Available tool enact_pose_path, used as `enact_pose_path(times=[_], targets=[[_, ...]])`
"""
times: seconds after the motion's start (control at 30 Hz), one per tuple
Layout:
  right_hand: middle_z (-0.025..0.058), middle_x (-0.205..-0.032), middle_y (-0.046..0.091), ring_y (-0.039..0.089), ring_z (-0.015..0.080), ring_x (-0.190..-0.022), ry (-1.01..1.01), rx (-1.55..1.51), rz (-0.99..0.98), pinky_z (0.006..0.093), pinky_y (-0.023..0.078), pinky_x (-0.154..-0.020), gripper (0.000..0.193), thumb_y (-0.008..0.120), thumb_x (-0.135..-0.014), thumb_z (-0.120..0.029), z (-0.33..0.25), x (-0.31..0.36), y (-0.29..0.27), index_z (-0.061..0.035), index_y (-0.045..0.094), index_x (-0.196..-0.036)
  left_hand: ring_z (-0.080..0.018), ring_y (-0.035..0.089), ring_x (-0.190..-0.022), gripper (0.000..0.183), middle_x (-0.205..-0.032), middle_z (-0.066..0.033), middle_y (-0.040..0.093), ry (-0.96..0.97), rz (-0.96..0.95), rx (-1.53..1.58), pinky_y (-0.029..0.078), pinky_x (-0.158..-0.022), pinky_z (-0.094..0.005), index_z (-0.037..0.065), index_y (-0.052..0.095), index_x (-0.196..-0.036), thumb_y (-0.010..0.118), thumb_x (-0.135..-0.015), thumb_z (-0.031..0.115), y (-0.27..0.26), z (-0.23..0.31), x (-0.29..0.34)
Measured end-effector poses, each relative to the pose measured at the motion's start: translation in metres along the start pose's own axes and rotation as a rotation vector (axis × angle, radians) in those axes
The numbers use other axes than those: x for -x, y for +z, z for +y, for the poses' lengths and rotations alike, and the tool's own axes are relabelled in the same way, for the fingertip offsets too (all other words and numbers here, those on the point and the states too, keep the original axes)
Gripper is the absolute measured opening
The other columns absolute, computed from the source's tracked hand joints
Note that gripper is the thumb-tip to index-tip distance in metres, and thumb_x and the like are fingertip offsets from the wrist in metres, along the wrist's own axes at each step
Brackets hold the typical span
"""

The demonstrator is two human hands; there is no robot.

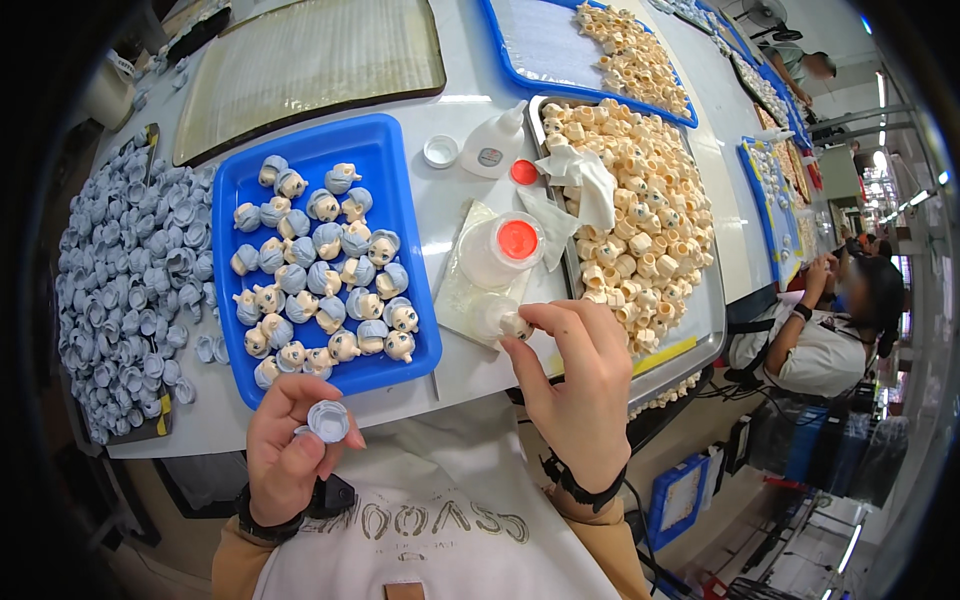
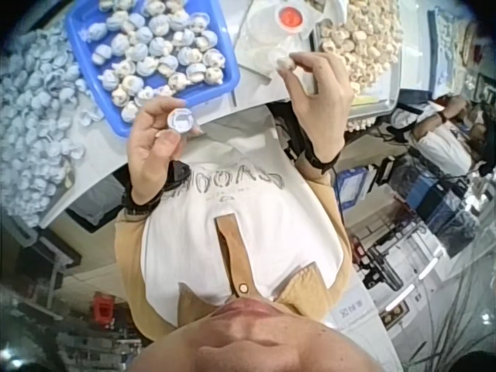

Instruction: The person uses a small tool to apply red paint to the lips of small doll heads. They then pick up a doll head and a grey hairpiece, apply glue to the hairpiece, and attach it to the head. The person repeats this process for multiple doll heads, placing the finished units on a blue tray.

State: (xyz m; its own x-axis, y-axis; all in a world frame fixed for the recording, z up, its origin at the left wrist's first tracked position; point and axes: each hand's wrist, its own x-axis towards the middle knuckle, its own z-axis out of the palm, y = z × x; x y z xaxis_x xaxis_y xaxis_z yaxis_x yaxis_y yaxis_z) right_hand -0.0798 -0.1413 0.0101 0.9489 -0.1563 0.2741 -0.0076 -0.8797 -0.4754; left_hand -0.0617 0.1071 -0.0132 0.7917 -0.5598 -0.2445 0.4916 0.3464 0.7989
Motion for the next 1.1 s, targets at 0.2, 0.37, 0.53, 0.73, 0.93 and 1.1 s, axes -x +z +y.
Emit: enact_pose_path(times=[0.2, 0.37, 0.53, 0.73, 0.93, 1.1], targets=[[0.0105, -0.087, 0.061, 0.058, 0.0231, -0.075, -0.022, -0.196, 0.095, 0.0313, 0.046, -0.066, 0.03, 0.072, -0.065, 0.002, -0.011, 0.004, -0.005, -0.0025, 0.064, -0.094, -0.0064, 0.052, -0.077, 0.037, -0.098, -0.0088, 0.062, 0.079, 0.009, -0.108, 0.041, -0.071, -0.021, -0.001, 0.052, -0.114, 0.067, -0.081, 0.006, -0.001, -0.004, 0.001], [0.0098, -0.085, 0.063, 0.058, 0.0197, -0.072, -0.323, -0.68, -0.148, 0.0286, 0.045, -0.06, 0.041, 0.077, -0.058, 0.002, -0.037, 0.005, -0.005, -0.0008, 0.067, -0.098, -0.0049, 0.047, -0.072, 0.04, -0.109, -0.0078, 0.059, 0.233, -0.064, -0.195, 0.039, -0.067, -0.0197, 0.001, 0.057, -0.11, 0.071, -0.073, -0.004, -0.002, -0.01, -0.004], [0.0096, -0.081, 0.062, 0.055, 0.0155, -0.066, -0.465, -0.66, -0.17, 0.0247, 0.04, -0.055, 0.037, 0.078, -0.06, -0.003, -0.044, -0.001, 0.01, 0.002, 0.067, -0.095, -0.0048, 0.048, -0.072, 0.04, -0.106, -0.0072, 0.061, 0.241, -0.039, -0.228, 0.04, -0.066, -0.0199, 0.002, 0.058, -0.109, 0.073, -0.072, -0.003, -0.001, -0.007, -0.001], [0.0096, -0.083, 0.063, 0.058, 0.0183, -0.068, -0.508, -0.561, -0.307, 0.0269, 0.043, -0.056, 0.043, 0.08, -0.062, -0.014, -0.044, -0.002, 0.011, 0.0014, 0.068, -0.1, -0.0049, 0.052, -0.068, 0.04, -0.1, -0.0062, 0.062, 0.226, -0.055, -0.338, 0.041, -0.064, -0.0185, 0.002, 0.058, -0.107, 0.076, -0.071, -0.001, -0.006, -0.006, 0.001], [0.0099, -0.088, 0.061, 0.057, 0.0217, -0.072, -0.546, -0.506, -0.312, 0.0293, 0.045, -0.06, 0.049, 0.078, -0.062, -0.022, -0.056, -0.002, 0.015, 0.0023, 0.064, -0.102, -0.0058, 0.055, -0.068, 0.047, -0.095, -0.0067, 0.062, 0.1, 0.018, -0.185, 0.044, -0.065, -0.0191, 0.002, 0.049, -0.116, 0.075, -0.076, 0.004, 0.0, 0.0, 0.007], [0.0084, -0.088, 0.058, 0.053, 0.0216, -0.071, -0.612, -0.334, -0.217, 0.0312, 0.043, -0.06, 0.043, 0.074, -0.064, -0.021, -0.06, 0.004, 0.032, 0.0025, 0.06, -0.097, -0.0055, 0.056, -0.067, 0.042, -0.079, -0.0041, 0.061, -0.034, 0.036, -0.132, 0.044, -0.064, -0.0193, -0.001, 0.045, -0.118, 0.067, -0.084, 0.01, 0.001, 0.011, 0.008]])
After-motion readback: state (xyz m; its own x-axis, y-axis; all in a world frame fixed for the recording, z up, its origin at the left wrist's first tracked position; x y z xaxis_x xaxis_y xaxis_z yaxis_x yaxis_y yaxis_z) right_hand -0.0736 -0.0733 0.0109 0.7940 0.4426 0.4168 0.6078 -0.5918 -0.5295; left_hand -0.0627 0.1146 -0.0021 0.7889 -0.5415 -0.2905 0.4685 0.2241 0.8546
